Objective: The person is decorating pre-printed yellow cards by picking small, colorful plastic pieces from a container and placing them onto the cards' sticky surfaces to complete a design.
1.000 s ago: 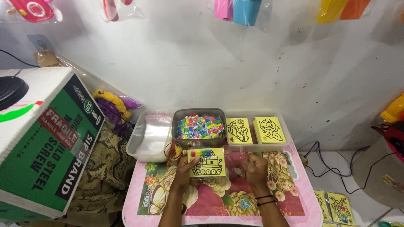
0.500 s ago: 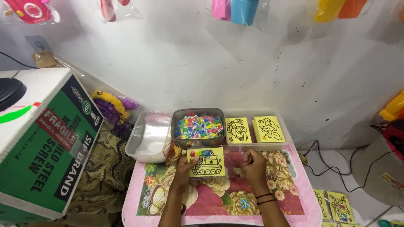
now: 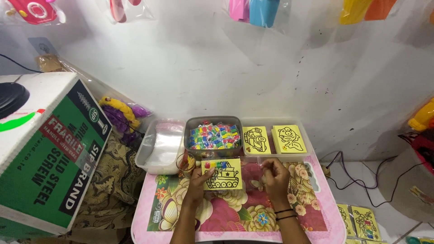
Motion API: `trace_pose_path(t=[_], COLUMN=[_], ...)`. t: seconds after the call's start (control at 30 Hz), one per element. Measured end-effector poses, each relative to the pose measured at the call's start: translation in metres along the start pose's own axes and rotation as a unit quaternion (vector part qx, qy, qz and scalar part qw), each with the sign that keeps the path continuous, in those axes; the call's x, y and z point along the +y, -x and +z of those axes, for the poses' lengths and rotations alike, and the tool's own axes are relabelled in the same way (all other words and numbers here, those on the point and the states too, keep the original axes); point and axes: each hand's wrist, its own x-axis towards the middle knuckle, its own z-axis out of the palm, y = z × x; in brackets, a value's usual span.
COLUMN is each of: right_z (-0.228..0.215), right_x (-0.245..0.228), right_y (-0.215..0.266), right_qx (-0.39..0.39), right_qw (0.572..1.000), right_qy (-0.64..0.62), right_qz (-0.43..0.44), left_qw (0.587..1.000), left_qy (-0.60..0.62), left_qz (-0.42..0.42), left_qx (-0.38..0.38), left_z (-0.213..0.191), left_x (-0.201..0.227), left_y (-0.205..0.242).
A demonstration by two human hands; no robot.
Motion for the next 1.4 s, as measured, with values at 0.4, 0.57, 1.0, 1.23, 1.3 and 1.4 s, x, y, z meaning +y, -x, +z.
trace_pose_path(t=[0.4,0.57,1.0,1.23,1.3,1.4], right_z=[0.003,0.001,0.007,0.004,0.003,0.005], right_x=[-0.030,-0.023,-0.043,-0.046,-0.039,-0.023], right_y=[0.003,0.003,0.003,0.004,0.003,0.003], right_qx=[0.047,0.070,0.078,0.062,0.079,0.086], right_qw=[0.992,0.997,0.995,0.995,0.985,0.982], right_qy=[-0.045,0.013,0.030,0.070,0.116,0.145], right_qz=[0.109,0.043,0.048,-0.031,-0.100,-0.080], left_qw=[1.000,1.000,0.999,0.999,0.998,0.999], left_qy=[0.014,0.012,0.014,0.020,0.038,0.039], left_qz=[-0.018,-0.017,-0.006,-0.025,-0.038,-0.022], left_qx=[-0.003,-0.013,-0.031,0.011,0.018,0.019], left_z=[0.005,0.005,0.006,0.004,0.002,0.003], left_x=[0.007,0.010,0.012,0.008,0.005,0.009], left_y=[0.004,0.005,0.006,0.004,0.003,0.007])
